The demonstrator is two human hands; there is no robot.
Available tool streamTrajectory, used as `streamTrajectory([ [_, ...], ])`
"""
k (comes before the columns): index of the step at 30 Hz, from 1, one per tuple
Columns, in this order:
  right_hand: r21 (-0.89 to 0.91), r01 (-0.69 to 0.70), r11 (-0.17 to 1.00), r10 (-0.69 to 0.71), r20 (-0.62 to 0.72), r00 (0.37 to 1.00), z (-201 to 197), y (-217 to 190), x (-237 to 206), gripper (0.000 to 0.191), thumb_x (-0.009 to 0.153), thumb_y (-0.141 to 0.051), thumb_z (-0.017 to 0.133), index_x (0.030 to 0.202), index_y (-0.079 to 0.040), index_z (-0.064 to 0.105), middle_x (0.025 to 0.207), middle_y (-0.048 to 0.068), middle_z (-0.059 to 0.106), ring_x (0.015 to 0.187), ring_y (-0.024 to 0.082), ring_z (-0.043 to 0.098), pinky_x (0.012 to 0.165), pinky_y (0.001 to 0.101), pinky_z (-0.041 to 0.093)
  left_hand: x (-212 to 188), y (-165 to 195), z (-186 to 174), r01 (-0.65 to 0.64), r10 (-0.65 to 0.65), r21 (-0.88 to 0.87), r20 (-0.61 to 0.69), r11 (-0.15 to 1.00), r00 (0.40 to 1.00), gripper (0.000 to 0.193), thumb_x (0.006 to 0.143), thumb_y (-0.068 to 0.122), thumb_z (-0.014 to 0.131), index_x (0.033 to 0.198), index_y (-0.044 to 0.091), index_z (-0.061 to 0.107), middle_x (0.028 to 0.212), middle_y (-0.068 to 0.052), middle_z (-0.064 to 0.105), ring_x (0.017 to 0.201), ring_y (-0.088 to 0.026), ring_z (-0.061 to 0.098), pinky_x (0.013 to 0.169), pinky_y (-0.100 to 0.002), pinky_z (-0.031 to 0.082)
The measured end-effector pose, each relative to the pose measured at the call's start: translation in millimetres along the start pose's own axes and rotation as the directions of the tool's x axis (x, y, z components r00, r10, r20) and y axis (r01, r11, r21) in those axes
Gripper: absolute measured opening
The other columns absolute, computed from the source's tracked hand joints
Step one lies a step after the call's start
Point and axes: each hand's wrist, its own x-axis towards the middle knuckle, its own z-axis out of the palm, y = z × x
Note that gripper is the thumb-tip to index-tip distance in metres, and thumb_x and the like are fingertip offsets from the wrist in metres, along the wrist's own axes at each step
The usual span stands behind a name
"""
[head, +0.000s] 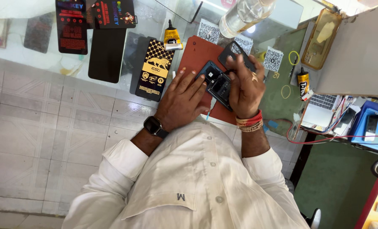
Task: The person works on a smartphone with its back cover removed, holding the phone steady on a red mat while using a small pry tool to work along the internal components and edges. Near the end, the person picks up a tube of adhesive and handles it over the phone.
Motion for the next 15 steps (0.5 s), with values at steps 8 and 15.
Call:
streamTrajectory([
  [8,-0.045,0.008,0.999,-0.009,-0.014,1.000,-1.4,-3.8,3.4,0.042,0.103,0.006,0.065,0.144,-0.002,0.059,0.115,0.010,0.078,0.105,0.024,0.073,0.117,0.0457,0.043,-12.9,0.6,3.3,-0.088,0.102,0.120,-0.114,0.989,0.988,0.046,0.099,0.044,0.070,0.122,0.005,0.071,0.140,-0.012,0.065,0.108,-0.022,0.057,0.090,-0.040,0.047],
  [15,-0.115,-0.043,0.992,0.046,0.023,0.999,-3.7,-9.6,-1.5,0.050,0.102,0.007,0.066,0.151,0.000,0.055,0.130,0.014,0.079,0.111,0.027,0.071,0.110,0.0370,0.045,-14.8,4.8,7.0,-0.076,0.085,0.094,-0.097,0.993,0.992,0.042,0.097,0.046,0.071,0.119,0.009,0.071,0.139,-0.009,0.066,0.100,-0.021,0.057,0.083,-0.039,0.045],
])
